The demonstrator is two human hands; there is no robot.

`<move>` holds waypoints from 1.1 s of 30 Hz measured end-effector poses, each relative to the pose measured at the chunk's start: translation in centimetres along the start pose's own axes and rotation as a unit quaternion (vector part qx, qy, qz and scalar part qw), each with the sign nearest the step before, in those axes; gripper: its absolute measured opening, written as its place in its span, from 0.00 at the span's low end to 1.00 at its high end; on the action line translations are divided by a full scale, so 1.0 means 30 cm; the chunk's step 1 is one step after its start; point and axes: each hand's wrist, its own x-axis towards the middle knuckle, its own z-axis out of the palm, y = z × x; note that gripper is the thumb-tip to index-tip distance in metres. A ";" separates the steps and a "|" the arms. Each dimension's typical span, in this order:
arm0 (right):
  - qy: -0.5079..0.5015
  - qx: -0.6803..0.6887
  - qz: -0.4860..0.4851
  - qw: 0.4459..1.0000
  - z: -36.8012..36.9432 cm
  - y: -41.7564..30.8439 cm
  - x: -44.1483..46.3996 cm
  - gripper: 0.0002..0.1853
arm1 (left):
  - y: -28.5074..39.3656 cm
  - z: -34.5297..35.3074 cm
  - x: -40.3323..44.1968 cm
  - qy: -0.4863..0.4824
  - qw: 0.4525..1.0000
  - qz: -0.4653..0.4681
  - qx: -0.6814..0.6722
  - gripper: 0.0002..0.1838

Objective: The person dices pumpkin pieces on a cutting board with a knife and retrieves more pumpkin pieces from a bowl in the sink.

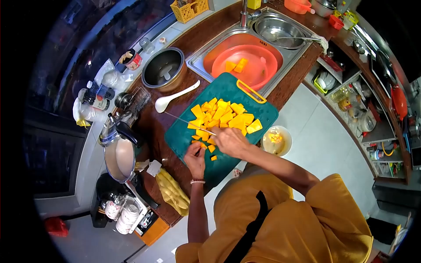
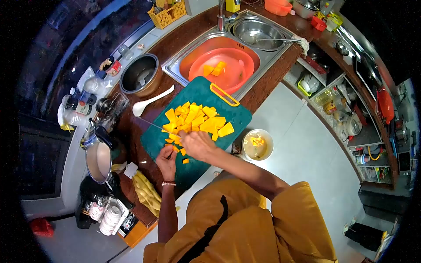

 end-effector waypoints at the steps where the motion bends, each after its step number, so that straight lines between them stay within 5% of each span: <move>1: 0.053 -0.002 -0.028 0.998 -0.009 0.038 -0.019 0.13 | 0.022 0.029 0.015 -0.033 0.998 0.017 -0.041 0.13; 3: 0.163 -0.010 -0.062 0.985 -0.041 0.086 -0.058 0.11 | 0.000 0.055 0.027 -0.028 1.000 0.004 -0.010 0.13; 6: 0.171 0.012 -0.077 0.982 -0.079 0.155 -0.111 0.11 | 0.023 0.022 0.032 0.002 0.998 0.023 0.060 0.10; 10: 0.151 0.041 -0.091 0.983 -0.052 0.219 -0.155 0.13 | 0.266 0.069 0.045 0.089 0.963 0.206 0.152 0.08; 14: 0.066 0.007 -0.076 0.995 -0.016 0.236 -0.151 0.13 | 0.383 0.181 0.083 -0.178 0.951 0.200 0.153 0.16; 15: 0.069 0.015 -0.091 0.993 -0.015 0.230 -0.153 0.13 | 0.394 0.231 0.090 -0.191 0.922 0.264 0.209 0.16; 17: 0.073 0.032 -0.123 0.989 -0.017 0.214 -0.153 0.13 | 0.365 0.275 0.114 -0.215 0.896 0.243 0.304 0.19; 21: 0.010 0.006 -0.161 0.987 -0.029 0.206 -0.177 0.13 | 0.278 0.250 0.161 -0.142 0.887 0.195 0.393 0.22; 25: -0.023 0.024 -0.189 0.981 -0.147 0.228 -0.205 0.11 | 0.367 0.116 0.187 -0.069 0.961 0.158 0.214 0.20; 27: -0.025 0.045 -0.170 0.984 -0.213 0.256 -0.195 0.10 | 0.438 0.045 0.166 0.011 0.985 0.066 0.161 0.17; 29: 0.016 0.080 -0.187 0.979 -0.253 0.303 -0.153 0.10 | 0.430 -0.016 0.133 0.102 0.983 0.104 0.111 0.15; 33: 0.099 0.098 -0.153 0.978 -0.325 0.337 0.047 0.10 | 0.359 -0.091 0.011 0.179 0.982 -0.009 0.061 0.09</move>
